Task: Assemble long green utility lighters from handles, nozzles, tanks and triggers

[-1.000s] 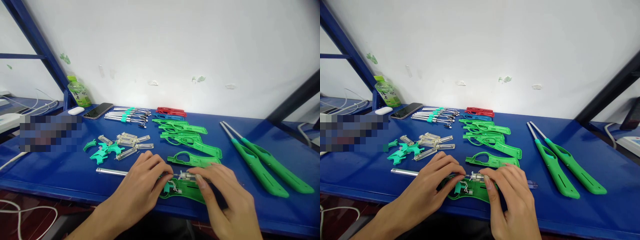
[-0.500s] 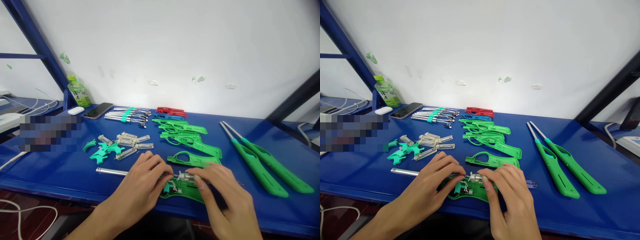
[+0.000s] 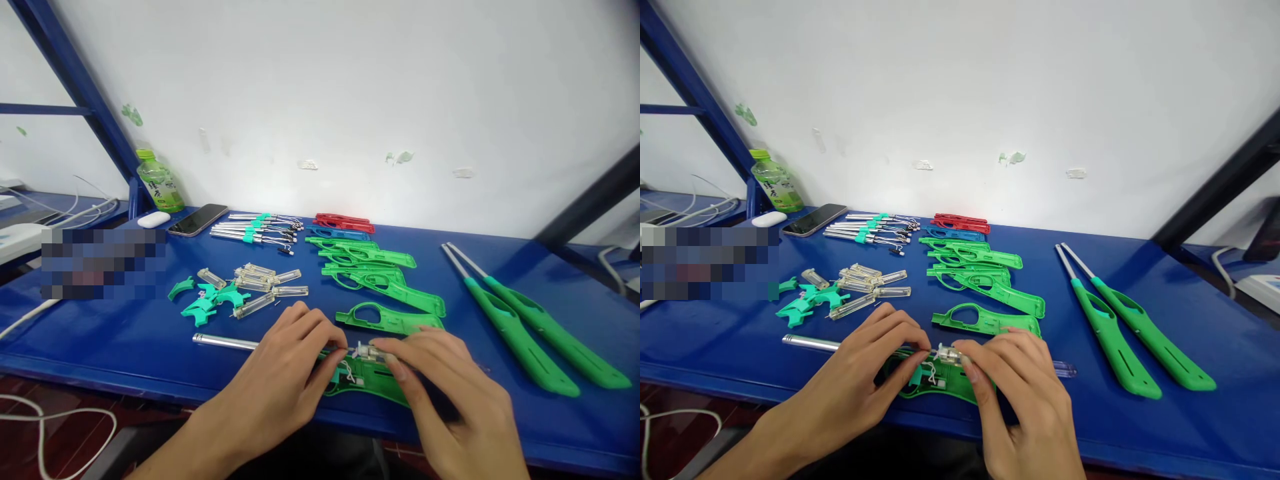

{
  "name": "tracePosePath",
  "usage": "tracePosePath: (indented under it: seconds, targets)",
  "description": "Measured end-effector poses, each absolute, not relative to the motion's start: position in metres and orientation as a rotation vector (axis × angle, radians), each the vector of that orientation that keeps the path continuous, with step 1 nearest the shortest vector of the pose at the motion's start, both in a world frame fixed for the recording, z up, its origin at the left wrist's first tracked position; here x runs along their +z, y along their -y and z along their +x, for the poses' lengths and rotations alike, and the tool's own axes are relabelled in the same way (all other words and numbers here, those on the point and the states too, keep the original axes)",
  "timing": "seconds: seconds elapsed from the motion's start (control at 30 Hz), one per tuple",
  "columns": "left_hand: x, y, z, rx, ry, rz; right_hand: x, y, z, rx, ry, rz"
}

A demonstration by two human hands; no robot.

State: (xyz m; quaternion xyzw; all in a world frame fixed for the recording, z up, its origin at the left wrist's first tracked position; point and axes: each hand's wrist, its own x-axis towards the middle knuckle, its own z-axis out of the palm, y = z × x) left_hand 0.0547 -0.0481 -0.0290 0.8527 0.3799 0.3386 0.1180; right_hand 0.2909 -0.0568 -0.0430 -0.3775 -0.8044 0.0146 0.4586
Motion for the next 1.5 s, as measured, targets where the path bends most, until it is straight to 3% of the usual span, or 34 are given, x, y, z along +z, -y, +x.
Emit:
tracePosePath:
  seconds: [1.5]
  targets:
    - [-0.0296, 0.0469, 0.0558, 1.062, -1.071, 2.589, -0.0440, 0.0577, 0.2917, 0.023, 1.946, -0.965]
